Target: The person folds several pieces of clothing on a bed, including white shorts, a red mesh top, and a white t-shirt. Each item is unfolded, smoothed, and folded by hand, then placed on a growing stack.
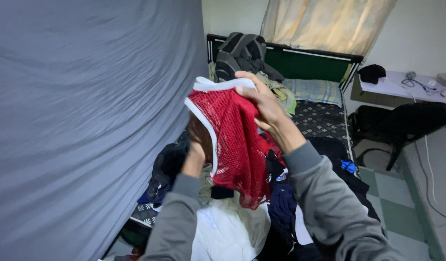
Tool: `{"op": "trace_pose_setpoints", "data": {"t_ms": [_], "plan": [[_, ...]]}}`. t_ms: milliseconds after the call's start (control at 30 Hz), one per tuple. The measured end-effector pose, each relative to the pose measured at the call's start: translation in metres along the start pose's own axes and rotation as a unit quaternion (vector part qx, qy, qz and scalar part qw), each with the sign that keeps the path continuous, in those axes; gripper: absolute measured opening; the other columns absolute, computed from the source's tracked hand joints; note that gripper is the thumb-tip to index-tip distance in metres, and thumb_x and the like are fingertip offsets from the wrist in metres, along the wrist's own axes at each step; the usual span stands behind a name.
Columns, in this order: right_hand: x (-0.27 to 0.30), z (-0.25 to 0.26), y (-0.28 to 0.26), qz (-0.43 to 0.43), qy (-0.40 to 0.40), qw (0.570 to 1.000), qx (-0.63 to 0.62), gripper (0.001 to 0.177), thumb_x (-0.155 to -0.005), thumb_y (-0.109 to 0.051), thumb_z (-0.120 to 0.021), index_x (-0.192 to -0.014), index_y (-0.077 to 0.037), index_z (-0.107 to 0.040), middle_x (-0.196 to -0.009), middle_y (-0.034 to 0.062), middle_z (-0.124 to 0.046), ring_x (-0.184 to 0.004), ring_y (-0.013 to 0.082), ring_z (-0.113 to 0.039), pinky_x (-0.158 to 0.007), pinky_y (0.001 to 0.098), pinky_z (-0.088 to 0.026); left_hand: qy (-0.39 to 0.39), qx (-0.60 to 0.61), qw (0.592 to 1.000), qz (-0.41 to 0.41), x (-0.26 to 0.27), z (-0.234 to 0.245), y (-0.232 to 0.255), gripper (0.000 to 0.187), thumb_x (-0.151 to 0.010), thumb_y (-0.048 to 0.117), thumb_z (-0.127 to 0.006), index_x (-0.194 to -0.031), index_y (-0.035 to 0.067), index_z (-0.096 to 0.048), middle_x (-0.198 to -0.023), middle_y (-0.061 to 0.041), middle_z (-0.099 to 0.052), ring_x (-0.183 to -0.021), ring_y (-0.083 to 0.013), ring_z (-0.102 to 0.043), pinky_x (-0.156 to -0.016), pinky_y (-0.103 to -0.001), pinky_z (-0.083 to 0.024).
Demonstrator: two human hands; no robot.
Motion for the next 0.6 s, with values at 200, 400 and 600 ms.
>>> {"op": "trace_pose_setpoints", "data": {"t_ms": [200,400,600], "plan": [[-0.042,0.048,0.005,0.042,0.121,0.987,0.097,0.045,-0.088,-0.002,-0.074,-0.130,0.000,-0.057,-0.107,0.0101,-0.068,-0.094,0.0192,-0.070,-0.084,0.0328,-0.060,-0.021,-0.025,0.989,0.146,0.070,0.080,-0.064,0.088,-0.082,0.070,-0.052,-0.137,0.001,-0.056,-0.134,-0.014,-0.066,-0.121,-0.0284,-0.066,-0.105,-0.046,-0.051],[-0.041,0.101,0.009,0.046,0.183,0.976,0.112,0.034,-0.089,-0.004,-0.072,-0.120,-0.001,-0.059,-0.106,0.0094,-0.070,-0.093,0.0199,-0.070,-0.082,0.0350,-0.061,-0.055,-0.385,0.916,0.093,0.070,0.101,-0.063,0.068,-0.089,0.036,-0.078,-0.140,-0.002,-0.054,-0.130,-0.013,-0.064,-0.116,-0.0259,-0.062,-0.105,-0.049,-0.049],[-0.029,0.124,-0.008,0.036,0.182,0.977,0.107,0.031,-0.091,-0.002,-0.069,-0.121,-0.002,-0.060,-0.110,0.0115,-0.071,-0.097,0.0210,-0.072,-0.088,0.0352,-0.061,0.058,-0.303,0.948,0.074,0.051,0.070,-0.037,0.051,-0.098,0.033,-0.064,-0.138,0.002,-0.058,-0.132,-0.011,-0.067,-0.119,-0.0214,-0.065,-0.105,-0.041,-0.051]]}}
Point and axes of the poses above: each hand's wrist, its own x-axis away from the middle knuckle, its own z-axis out of the back of the hand, y = z × x, the point moved 1 cm from there along -x, towards the middle knuckle
